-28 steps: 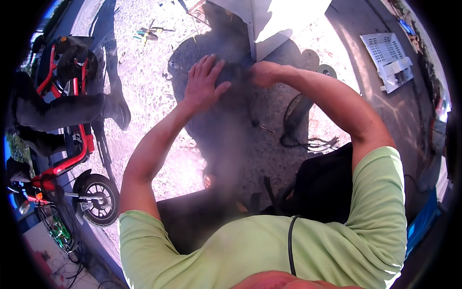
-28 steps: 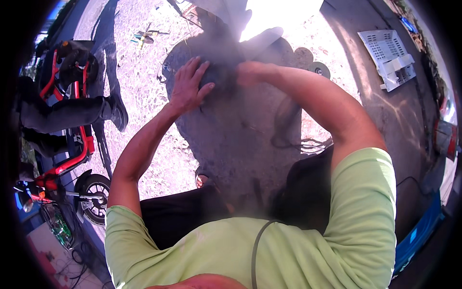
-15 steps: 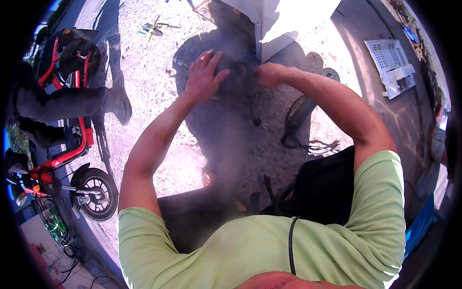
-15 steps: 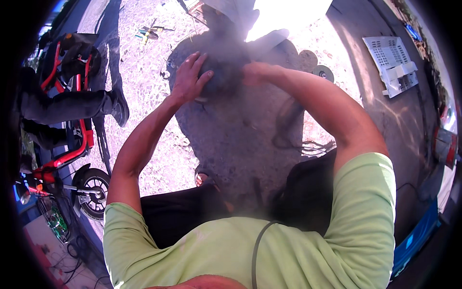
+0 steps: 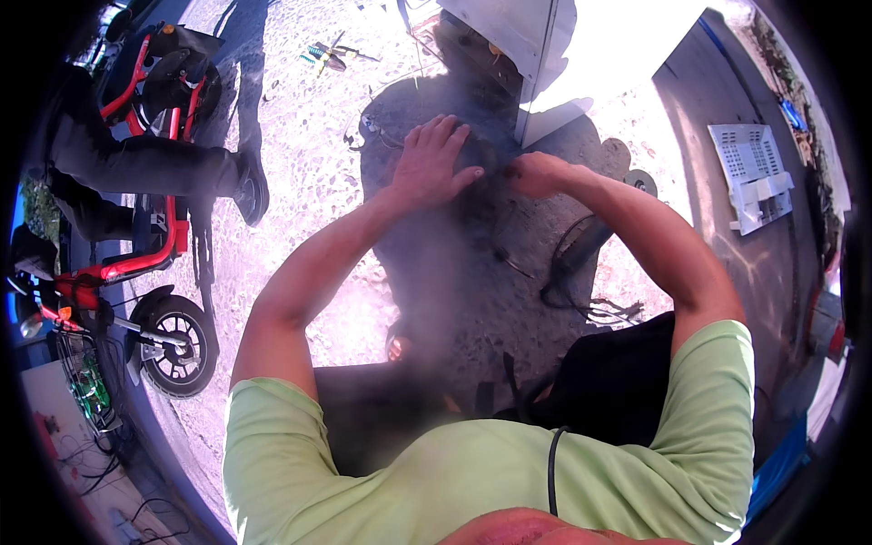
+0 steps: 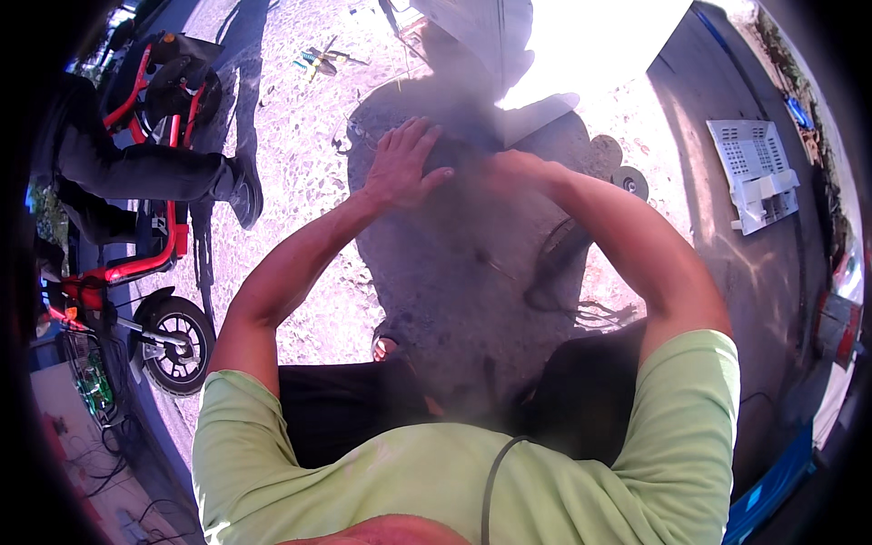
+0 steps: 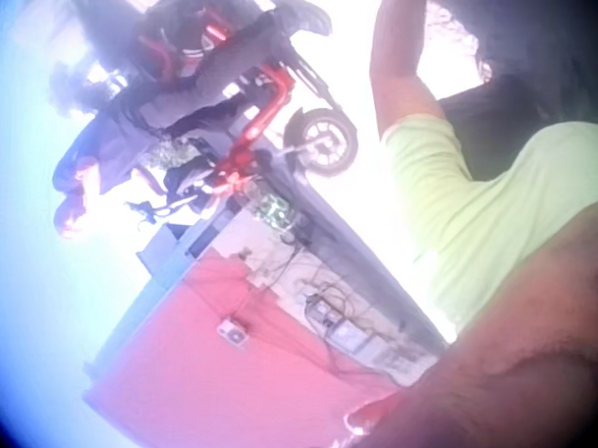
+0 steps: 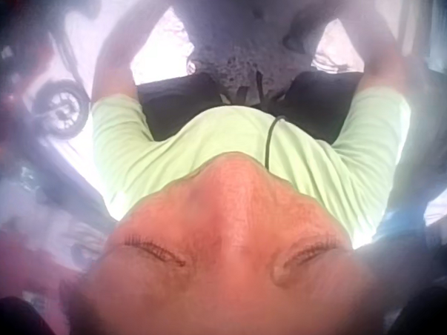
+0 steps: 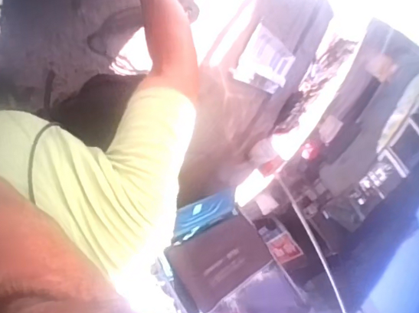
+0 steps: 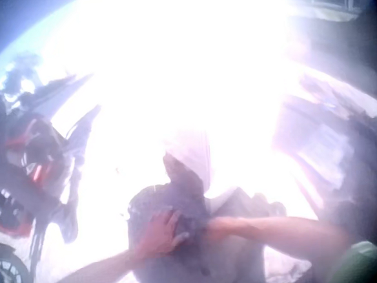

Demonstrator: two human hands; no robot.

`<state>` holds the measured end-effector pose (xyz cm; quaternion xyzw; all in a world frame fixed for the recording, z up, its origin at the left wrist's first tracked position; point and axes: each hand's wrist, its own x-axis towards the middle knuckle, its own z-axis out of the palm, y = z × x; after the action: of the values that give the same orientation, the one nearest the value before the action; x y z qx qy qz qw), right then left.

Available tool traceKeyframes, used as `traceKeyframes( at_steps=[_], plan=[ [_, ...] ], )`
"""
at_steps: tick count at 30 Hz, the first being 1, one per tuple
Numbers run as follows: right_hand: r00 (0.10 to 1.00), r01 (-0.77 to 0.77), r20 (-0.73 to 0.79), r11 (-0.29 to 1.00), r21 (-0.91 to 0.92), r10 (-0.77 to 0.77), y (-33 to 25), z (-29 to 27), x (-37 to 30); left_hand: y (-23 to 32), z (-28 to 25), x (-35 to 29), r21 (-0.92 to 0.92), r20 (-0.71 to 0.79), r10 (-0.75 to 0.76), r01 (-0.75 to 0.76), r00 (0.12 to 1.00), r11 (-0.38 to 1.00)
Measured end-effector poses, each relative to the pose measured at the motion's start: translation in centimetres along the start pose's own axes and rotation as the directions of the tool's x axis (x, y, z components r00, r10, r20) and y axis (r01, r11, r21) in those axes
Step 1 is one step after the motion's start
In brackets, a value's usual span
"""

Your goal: The person disconnects and strips wires from a black compressor unit using an angle grinder and pliers, then handles the copper wires by hand.

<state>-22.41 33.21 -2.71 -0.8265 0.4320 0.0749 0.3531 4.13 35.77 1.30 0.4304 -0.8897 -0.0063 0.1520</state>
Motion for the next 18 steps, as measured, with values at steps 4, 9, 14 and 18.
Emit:
traceKeyframes(
  at_steps=[4, 9, 14, 18],
  plan=[
    [1.0, 0.006, -0.02, 0.999, -0.039, -0.006, -1.8, -0.9, 0.1, 1.6, -0.9, -0.9, -0.005, 0.103, 0.18, -0.18, 0.978, 0.984],
    [0.932, -0.182, -0.288, 0.972, 0.149, 0.219, -3.5, -1.8, 1.3, -1.4, -1.3, -0.6, -0.141, -0.058, -0.136, 0.127, 0.989, 0.982],
    [0.779, 0.011, -0.618, 0.984, 0.18, 0.104, -8.0, -2.8, 2.5, -5.9, -2.3, 0.0, -0.536, 0.027, -0.615, 0.531, 0.788, 0.656],
    [0.71, 0.137, -0.703, 0.987, 0.089, -0.035, -9.4, -2.2, 4.9, -8.8, -4.0, 1.2, -0.685, 0.128, -0.769, 0.617, 0.626, 0.388]
  ],
)
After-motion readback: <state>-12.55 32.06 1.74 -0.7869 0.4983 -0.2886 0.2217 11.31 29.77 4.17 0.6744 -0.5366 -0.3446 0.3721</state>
